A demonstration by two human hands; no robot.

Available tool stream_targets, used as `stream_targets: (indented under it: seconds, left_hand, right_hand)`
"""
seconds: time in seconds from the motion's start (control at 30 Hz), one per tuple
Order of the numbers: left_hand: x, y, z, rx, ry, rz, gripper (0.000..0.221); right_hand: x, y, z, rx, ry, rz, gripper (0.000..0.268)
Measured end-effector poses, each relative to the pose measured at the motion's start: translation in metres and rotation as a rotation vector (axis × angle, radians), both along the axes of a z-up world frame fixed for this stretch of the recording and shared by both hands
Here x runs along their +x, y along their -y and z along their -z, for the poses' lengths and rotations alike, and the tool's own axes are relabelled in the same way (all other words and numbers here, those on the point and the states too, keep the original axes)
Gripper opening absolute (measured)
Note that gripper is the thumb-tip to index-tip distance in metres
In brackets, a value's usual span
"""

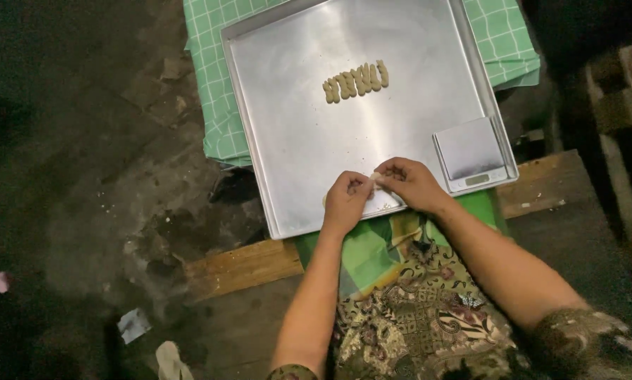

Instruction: Shaping small pieces of dough into thin strips and arranging them on a baking tray.

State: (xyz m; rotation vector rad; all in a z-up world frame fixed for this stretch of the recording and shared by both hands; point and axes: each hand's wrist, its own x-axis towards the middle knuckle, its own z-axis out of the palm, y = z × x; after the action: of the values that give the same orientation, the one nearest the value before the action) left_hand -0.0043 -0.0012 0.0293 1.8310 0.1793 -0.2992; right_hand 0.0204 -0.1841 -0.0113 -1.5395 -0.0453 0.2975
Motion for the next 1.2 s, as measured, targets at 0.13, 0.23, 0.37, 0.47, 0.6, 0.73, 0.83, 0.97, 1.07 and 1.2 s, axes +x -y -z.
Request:
stream_targets:
  seconds: [0.13,0.23,0.37,0.47,0.6,0.73,0.83,0.97,1.07,1.2]
  left_hand:
    - [0.0,0.003,0.004,0.061,0.026,0.038,0.026]
    - [0.002,0.002,0.015,0.104,0.085,0.037,0.023]
    - [0.003,-0.002,0.016,0.061,0.025,0.065,0.016]
    - [0.003,0.001,0.005,0.02,0.017,0.092,0.022]
    - [0.004,-0.003,0.002,-0.051,0.015,0.029,0.034]
    - [0.001,-0.009,0.021,-0.129,0.027,0.022,0.036]
    - [0.003,-0.006,0.026,-0.092,0.081,0.066,0.038]
    - [0.003,-0.005,0.027,0.002,0.077,0.05,0.026]
    - [0.003,-0.01,0.025,0.026,0.052,0.033,0.022]
    - [0.003,-0.004,0.011,0.003,0.068,0.057,0.017]
  right_hand:
    - [-0.002,0.002,-0.005,-0.027,-0.015,-0.009,0.019]
    - [-0.002,0.003,0.003,0.004,0.003,-0.022,0.023]
    - [-0.001,0.004,0.01,-0.128,0.102,-0.038,0.023]
    - [-0.003,0.003,0.005,-0.18,0.132,-0.036,0.017]
    - [-0.004,0.003,-0.008,-0.048,0.014,-0.017,0.037]
    - [-0.007,0.0,0.009,-0.258,0.099,-0.04,0.016]
    - [-0.006,-0.002,0.005,-0.322,0.142,-0.037,0.014]
    - [-0.007,-0.004,-0.011,-0.154,0.019,-0.007,0.02]
    - [-0.003,-0.004,0.0,-0.14,0.01,-0.032,0.018]
    - [-0.001,-0.002,0.009,-0.25,0.083,-0.035,0.013]
